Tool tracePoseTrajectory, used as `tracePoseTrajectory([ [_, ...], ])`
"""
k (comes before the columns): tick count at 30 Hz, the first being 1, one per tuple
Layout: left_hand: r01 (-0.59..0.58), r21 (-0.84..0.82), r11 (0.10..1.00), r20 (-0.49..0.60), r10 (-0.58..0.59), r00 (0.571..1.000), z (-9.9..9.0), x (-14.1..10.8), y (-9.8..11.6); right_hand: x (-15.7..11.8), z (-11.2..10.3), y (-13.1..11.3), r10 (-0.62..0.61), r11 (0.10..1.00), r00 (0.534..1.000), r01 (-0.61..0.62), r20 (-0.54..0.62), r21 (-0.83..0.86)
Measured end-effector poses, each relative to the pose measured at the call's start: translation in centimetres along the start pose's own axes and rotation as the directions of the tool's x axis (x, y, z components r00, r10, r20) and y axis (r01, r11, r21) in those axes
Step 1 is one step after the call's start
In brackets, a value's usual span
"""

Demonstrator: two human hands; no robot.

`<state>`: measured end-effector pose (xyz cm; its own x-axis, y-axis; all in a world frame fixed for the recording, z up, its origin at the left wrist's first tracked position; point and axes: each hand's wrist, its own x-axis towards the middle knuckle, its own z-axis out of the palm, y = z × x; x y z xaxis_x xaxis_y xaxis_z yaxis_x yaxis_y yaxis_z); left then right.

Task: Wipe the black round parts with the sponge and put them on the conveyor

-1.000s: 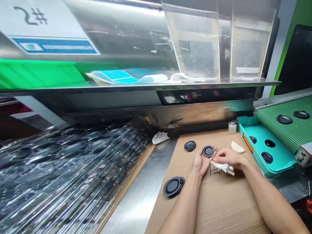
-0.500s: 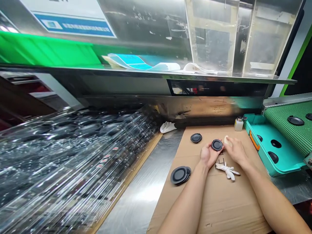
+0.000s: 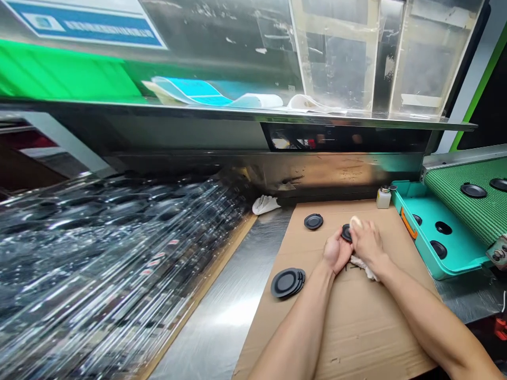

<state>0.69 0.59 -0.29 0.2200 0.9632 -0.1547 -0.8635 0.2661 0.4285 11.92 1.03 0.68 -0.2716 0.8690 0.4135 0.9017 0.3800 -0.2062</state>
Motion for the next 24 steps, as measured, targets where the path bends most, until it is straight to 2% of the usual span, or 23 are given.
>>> tracePoseTrajectory([
  [3, -0.004, 0.053, 0.999, -0.001, 0.004, 1.000, 0.0, -0.2, 0.0, 1.0, -0.7, 3.0, 0.163, 0.985, 0.984, -0.159, 0.065, -0.064],
  [7, 0.012, 0.049, 0.999, -0.010, -0.011, 1.000, -0.1, -0.4, 0.8, 0.9, -1.4, 5.8, 0.230, 0.969, 0.971, -0.223, 0.061, -0.106],
  [12, 0.018, -0.064, 0.998, 0.006, -0.017, 1.000, -0.2, -0.8, 1.6, 0.2, -1.4, 5.8, 0.287, 0.951, 0.952, -0.271, 0.105, -0.147],
  [17, 0.008, -0.137, 0.991, -0.030, -0.013, 0.999, 0.1, -0.9, 2.1, 0.2, -2.6, 4.6, 0.214, 0.973, 0.976, -0.211, 0.025, -0.089],
  [18, 0.001, -0.151, 0.989, -0.043, -0.008, 0.999, 0.2, -0.9, 2.2, 0.2, -3.0, 4.3, 0.185, 0.982, 0.981, -0.182, 0.059, -0.051],
  [20, -0.015, -0.169, 0.985, -0.063, 0.004, 0.998, 0.2, -0.8, 2.6, 0.0, -3.9, 3.8, 0.083, 0.993, 0.967, -0.102, 0.241, 0.067],
  [21, -0.024, -0.173, 0.985, -0.069, 0.013, 0.998, 0.2, -0.7, 2.8, -0.2, -4.3, 3.6, 0.006, 0.989, 0.933, -0.059, 0.360, 0.135],
  [22, -0.032, -0.174, 0.984, -0.073, 0.020, 0.997, 0.2, -0.7, 2.9, -0.5, -4.6, 3.4, -0.071, 0.980, 0.880, -0.026, 0.469, 0.198],
  [24, -0.044, -0.170, 0.984, -0.079, 0.031, 0.996, 0.1, -0.6, 3.2, -0.8, -4.9, 3.2, -0.168, 0.958, 0.775, -0.016, 0.609, 0.285],
])
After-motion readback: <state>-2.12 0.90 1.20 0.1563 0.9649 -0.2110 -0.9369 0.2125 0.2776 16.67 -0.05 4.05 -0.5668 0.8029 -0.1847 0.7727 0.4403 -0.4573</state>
